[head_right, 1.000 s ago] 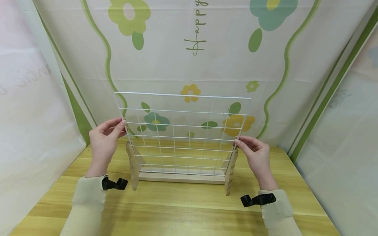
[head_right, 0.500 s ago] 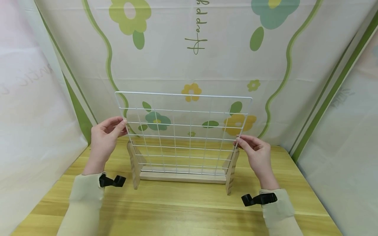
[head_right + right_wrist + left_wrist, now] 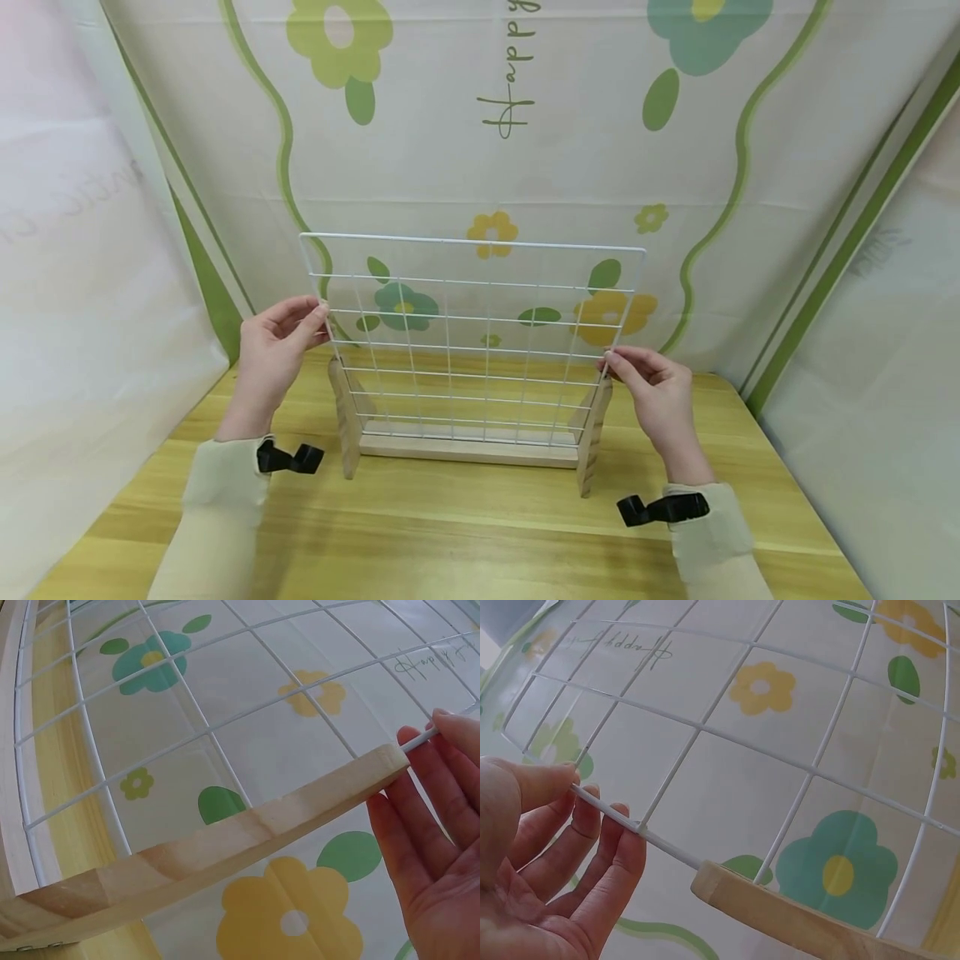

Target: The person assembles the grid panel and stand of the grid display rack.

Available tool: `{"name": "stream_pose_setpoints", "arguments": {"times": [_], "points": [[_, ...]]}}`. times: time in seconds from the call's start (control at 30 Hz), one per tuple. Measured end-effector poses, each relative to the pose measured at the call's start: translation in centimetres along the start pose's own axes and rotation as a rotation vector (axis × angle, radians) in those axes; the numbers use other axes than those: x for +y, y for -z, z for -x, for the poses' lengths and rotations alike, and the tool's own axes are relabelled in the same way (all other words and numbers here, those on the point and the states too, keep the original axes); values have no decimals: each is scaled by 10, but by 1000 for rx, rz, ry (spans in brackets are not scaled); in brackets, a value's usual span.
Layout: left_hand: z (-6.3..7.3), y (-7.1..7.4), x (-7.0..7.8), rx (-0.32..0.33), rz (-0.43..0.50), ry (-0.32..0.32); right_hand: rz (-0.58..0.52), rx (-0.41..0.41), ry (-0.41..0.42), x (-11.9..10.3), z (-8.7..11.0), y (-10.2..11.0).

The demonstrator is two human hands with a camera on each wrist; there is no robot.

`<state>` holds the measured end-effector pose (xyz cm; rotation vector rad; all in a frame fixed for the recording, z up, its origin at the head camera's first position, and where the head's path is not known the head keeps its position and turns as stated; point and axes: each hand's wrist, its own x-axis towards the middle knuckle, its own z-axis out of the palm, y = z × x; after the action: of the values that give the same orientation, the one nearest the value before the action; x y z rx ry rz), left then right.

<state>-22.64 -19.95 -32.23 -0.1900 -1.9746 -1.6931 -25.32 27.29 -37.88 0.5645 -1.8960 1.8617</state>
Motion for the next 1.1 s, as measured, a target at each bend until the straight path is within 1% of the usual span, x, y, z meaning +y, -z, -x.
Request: {"name": "stream_pose_setpoints", "arguments": {"times": [0.17,0.3,0.43,0.63,0.73,0.9,1.1], "points": [[0,1,0,2,0,-3,51,-35,16,-1,-2,1],[0,2,0,-6,5,4,83,-62,11,-2,-2,2],[-1,2,0,-11,13,10,113,-74,7,-4,-2,3],[-2,0,-1,2,18,28,147,-90,4,-7,-4,4],[-3,0,-1,4,18,44,133,-94,-7,-8,-5,4],[0,1,0,-13,20,69,110,-101,-28,-7,-2,5],[3,-1,1,-9,26,52,84,-99,-25,-7,0,5]]}}
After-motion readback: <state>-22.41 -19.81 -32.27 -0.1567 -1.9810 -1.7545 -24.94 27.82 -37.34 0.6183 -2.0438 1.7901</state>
